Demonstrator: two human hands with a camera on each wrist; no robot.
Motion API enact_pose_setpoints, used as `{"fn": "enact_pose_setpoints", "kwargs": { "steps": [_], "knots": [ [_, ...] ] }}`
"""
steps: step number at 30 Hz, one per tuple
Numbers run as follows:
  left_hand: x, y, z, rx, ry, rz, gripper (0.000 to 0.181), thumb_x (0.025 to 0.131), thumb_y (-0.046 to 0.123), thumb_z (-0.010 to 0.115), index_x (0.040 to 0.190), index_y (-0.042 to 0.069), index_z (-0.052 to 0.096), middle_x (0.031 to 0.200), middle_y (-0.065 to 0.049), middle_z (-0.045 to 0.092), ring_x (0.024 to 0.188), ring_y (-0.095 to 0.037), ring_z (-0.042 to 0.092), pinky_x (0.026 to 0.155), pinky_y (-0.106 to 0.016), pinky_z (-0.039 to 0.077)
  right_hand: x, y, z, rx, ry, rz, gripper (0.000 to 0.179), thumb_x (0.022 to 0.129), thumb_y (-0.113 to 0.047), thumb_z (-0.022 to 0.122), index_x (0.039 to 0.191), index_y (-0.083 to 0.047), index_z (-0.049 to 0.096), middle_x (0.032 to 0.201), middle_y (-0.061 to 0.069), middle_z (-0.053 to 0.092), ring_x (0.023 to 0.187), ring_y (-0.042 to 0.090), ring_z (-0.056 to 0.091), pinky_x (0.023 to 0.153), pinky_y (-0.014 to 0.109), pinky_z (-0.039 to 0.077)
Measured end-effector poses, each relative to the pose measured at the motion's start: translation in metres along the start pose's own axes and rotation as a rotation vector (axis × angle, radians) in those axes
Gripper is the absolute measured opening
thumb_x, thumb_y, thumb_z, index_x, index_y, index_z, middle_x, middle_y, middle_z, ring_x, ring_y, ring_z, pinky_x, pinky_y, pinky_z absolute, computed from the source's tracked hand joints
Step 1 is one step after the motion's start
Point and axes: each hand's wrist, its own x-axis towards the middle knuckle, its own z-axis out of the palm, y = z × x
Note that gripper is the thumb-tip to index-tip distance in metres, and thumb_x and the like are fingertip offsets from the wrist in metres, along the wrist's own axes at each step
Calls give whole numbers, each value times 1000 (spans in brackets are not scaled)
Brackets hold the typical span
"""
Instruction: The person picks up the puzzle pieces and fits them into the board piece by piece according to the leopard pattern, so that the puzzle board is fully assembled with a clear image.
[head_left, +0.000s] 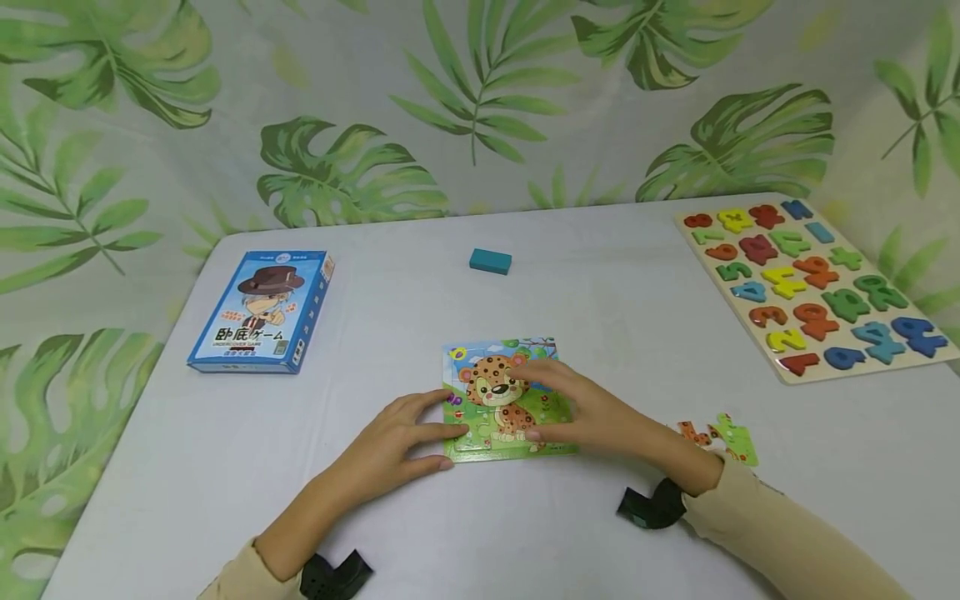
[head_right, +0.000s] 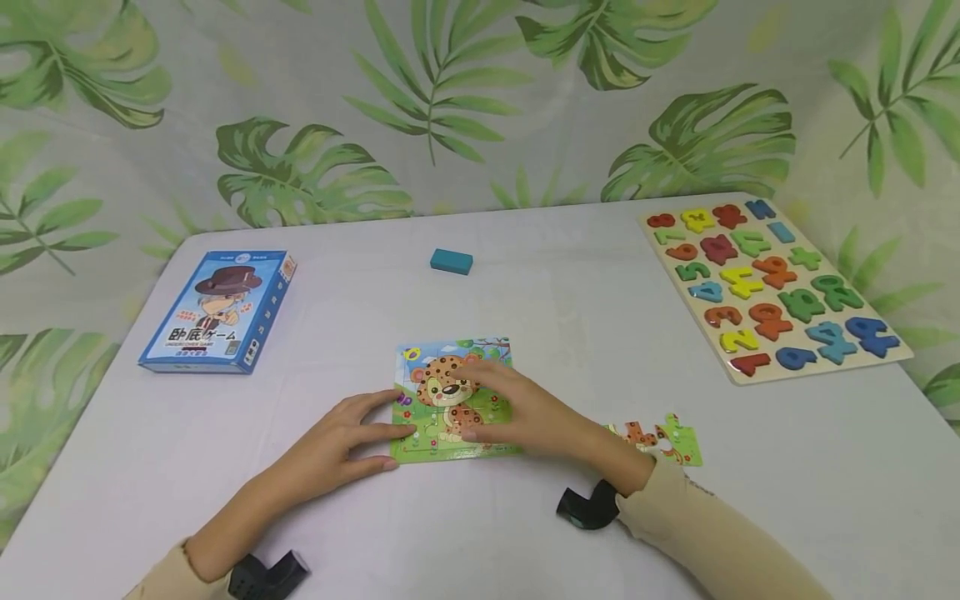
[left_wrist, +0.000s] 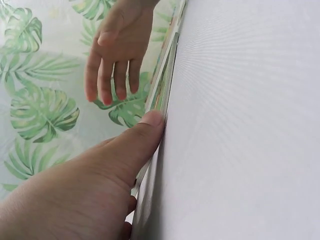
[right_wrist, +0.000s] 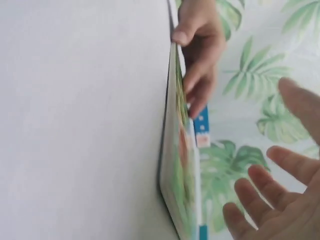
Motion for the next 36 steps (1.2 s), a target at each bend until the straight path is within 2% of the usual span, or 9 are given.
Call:
{"fn": "enact_pose_setpoints", "kwargs": {
  "steps": [6, 11, 14, 15, 16, 20, 23, 27, 36],
  "knots": [
    [1, 2, -1, 3, -8, -23, 40, 81, 44, 61, 118, 29, 61, 139, -3, 35, 124, -20, 32, 100, -39, 27, -31, -4, -26, -64, 130, -27, 68, 73, -19, 75, 132, -13, 43, 133, 0, 39, 118, 18, 38, 90, 49, 38],
    [1, 2, -1, 8, -11, -28, 40, 81, 45, 61, 118, 30, 60, 139, -3, 35, 125, -20, 31, 100, -39, 26, -62, -7, -43, -185, 209, 52, 73, 68, -16, 78, 132, -14, 43, 131, -4, 41, 115, 11, 39, 87, 41, 42],
    [1, 2, -1, 4, -10, -28, 40, 81, 46, 61, 119, 30, 60, 139, -3, 35, 125, -20, 31, 100, -39, 27, -79, -5, -49, -209, 229, 107, 72, 68, -15, 78, 132, -16, 44, 130, -4, 42, 115, 5, 38, 91, 28, 40],
    [1, 2, -1, 3, -10, -29, 40, 81, 46, 60, 119, 30, 60, 139, -3, 35, 125, -20, 31, 100, -39, 27, -84, -3, -51, -209, 233, 124, 72, 68, -15, 78, 131, -17, 44, 129, -3, 43, 114, 4, 39, 91, 23, 38],
    [1, 1, 0, 2, -9, -30, 40, 81, 46, 60, 119, 30, 60, 139, -3, 35, 125, -20, 31, 100, -39, 27, -89, -1, -52, -199, 237, 136, 71, 68, -14, 78, 131, -15, 44, 128, -1, 44, 114, 2, 39, 91, 28, 39],
    [1, 1, 0, -1, -8, -34, 40, 82, 48, 58, 119, 31, 60, 140, -2, 34, 125, -20, 31, 100, -40, 27, -106, 8, -55, -187, 236, 205, 68, 71, -15, 76, 131, -13, 44, 125, 2, 47, 113, -4, 37, 91, 14, 34],
    [0, 1, 0, -3, -8, -36, 40, 82, 48, 58, 119, 31, 60, 140, -2, 34, 125, -20, 31, 100, -40, 27, -115, 16, -56, -192, 233, 231, 68, 72, -18, 75, 131, -10, 43, 125, 3, 47, 112, -7, 35, 86, 5, 30],
    [0, 0, 1, -3, -9, -34, 41, 82, 48, 59, 119, 31, 60, 140, -2, 34, 125, -20, 31, 100, -40, 27, -123, 29, -57, -216, 220, 234, 67, 72, -21, 75, 130, -8, 45, 124, 5, 47, 111, -8, 34, 85, 3, 29],
    [0, 0, 1, -1, -14, -40, 40, 81, 47, 60, 119, 32, 59, 139, -1, 34, 124, -20, 31, 100, -39, 27, -135, 46, -62, -312, 142, 326, 63, 73, -36, 71, 127, -12, 49, 122, 6, 49, 107, 5, 41, 84, 0, 23]
  ]
}}
